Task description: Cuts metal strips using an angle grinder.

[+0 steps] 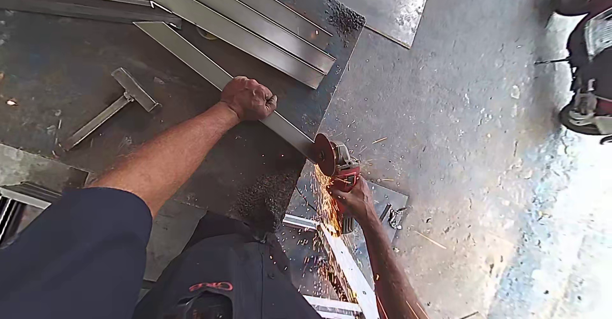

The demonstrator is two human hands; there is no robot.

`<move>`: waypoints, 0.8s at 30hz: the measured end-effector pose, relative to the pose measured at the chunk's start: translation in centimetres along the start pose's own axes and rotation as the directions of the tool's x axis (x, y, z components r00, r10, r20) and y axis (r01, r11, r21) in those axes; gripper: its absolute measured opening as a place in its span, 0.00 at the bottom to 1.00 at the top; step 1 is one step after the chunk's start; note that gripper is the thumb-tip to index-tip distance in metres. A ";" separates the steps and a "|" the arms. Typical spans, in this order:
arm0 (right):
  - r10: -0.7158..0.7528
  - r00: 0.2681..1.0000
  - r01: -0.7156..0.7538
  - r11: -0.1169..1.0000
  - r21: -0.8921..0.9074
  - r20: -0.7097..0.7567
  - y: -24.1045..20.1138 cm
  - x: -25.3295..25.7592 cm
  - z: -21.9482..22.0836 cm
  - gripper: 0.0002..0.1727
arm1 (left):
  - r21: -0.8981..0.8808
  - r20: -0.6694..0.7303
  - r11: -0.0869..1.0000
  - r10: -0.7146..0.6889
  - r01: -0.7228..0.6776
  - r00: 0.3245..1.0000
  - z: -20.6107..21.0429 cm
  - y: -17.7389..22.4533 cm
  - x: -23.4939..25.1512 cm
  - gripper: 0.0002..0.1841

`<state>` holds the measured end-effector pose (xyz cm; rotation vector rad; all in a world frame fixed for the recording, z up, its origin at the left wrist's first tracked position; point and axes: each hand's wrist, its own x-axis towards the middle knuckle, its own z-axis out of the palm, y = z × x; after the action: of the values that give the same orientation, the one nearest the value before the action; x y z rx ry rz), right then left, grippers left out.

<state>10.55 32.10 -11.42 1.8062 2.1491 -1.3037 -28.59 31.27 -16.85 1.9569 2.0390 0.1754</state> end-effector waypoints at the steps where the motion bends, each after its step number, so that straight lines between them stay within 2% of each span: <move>1: -0.008 1.000 0.008 1.000 -0.018 0.004 0.1 -0.1 0.0 0.46 | 0.002 0.000 1.000 0.000 0.000 1.000 0.0 0.0 0.0 0.28; 5: 0.024 1.000 -0.024 0.999 -0.023 0.008 0.4 0.1 0.2 0.42 | 0.004 -0.002 1.000 0.000 0.000 1.000 0.1 0.0 0.0 0.28; 8: 0.049 0.999 -0.048 0.998 -0.032 0.021 0.1 0.2 0.1 0.44 | 0.003 -0.016 1.000 0.004 -0.004 1.000 0.1 0.0 0.0 0.28; 12: 0.005 1.000 -0.005 1.000 -0.001 0.020 0.4 0.4 0.2 0.41 | -0.016 -0.013 1.000 -0.010 0.009 1.000 0.1 0.1 0.0 0.27; 24: 0.028 0.999 -0.028 1.000 0.010 0.036 0.2 0.5 0.0 0.42 | -0.005 -0.031 1.000 0.005 -0.006 0.999 0.3 -0.1 0.0 0.27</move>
<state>10.55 32.50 -11.82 1.7960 2.0954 -1.3331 -28.57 31.19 -17.10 1.9688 2.0506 0.2135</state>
